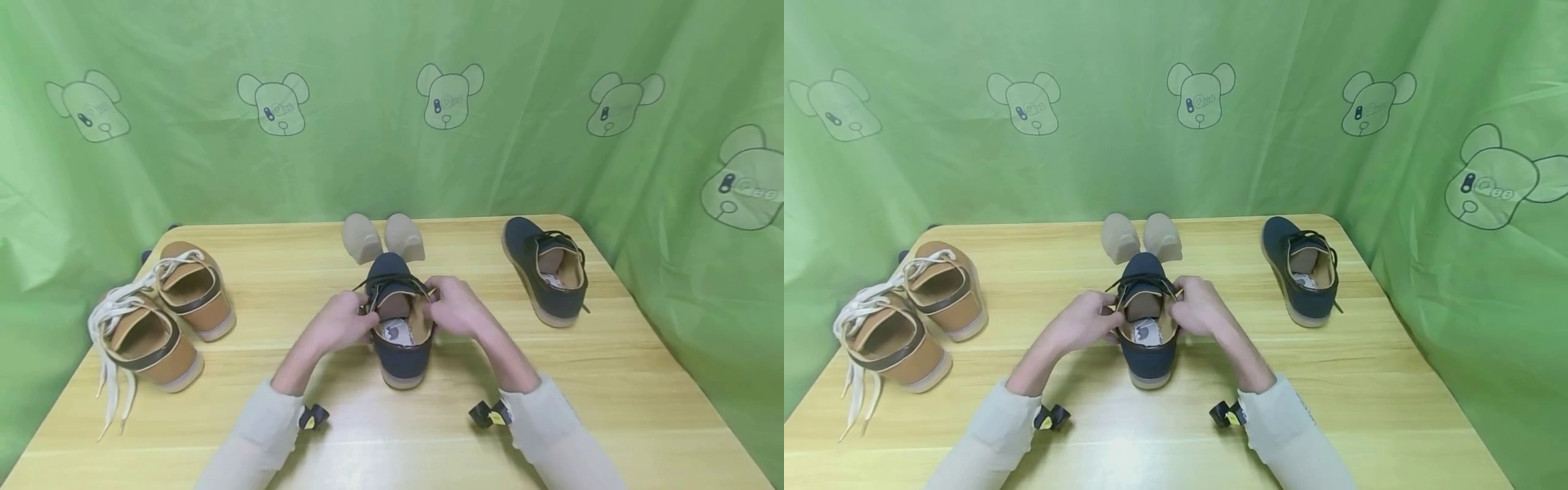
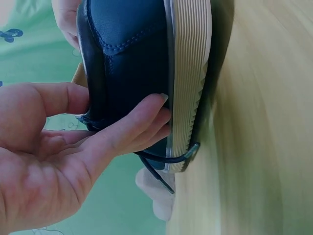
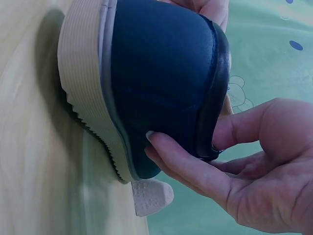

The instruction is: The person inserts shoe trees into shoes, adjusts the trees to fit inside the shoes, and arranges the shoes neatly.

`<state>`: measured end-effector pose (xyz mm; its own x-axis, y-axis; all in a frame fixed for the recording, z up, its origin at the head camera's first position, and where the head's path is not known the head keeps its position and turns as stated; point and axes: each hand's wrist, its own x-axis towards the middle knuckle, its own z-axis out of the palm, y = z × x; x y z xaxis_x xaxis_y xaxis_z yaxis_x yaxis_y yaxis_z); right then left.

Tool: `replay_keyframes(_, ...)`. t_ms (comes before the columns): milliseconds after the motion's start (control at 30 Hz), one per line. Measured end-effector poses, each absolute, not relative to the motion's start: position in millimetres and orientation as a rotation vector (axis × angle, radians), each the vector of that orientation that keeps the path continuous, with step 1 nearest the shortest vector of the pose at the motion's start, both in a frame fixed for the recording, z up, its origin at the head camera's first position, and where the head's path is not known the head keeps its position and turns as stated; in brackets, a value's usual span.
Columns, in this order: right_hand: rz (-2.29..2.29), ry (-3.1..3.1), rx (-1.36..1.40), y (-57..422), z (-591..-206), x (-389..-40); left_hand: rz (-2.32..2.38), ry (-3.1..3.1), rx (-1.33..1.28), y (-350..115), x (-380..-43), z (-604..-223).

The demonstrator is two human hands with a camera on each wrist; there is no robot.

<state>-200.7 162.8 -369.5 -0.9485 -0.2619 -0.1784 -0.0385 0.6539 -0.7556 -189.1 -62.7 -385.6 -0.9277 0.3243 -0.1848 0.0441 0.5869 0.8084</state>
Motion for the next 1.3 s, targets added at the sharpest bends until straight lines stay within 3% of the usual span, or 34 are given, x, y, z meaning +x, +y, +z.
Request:
replay_keyframes(633,-1.212,2.608,-0.246,179.0,-361.5,-196.3,1.291,2.591,0.404,-49.1,-183.6,-381.9)
replay_keyframes(1300,-1.129,2.689,-0.247,222.4,-319.6,-196.9,1.232,2.720,0.565,-5.5,-197.5,-354.1)
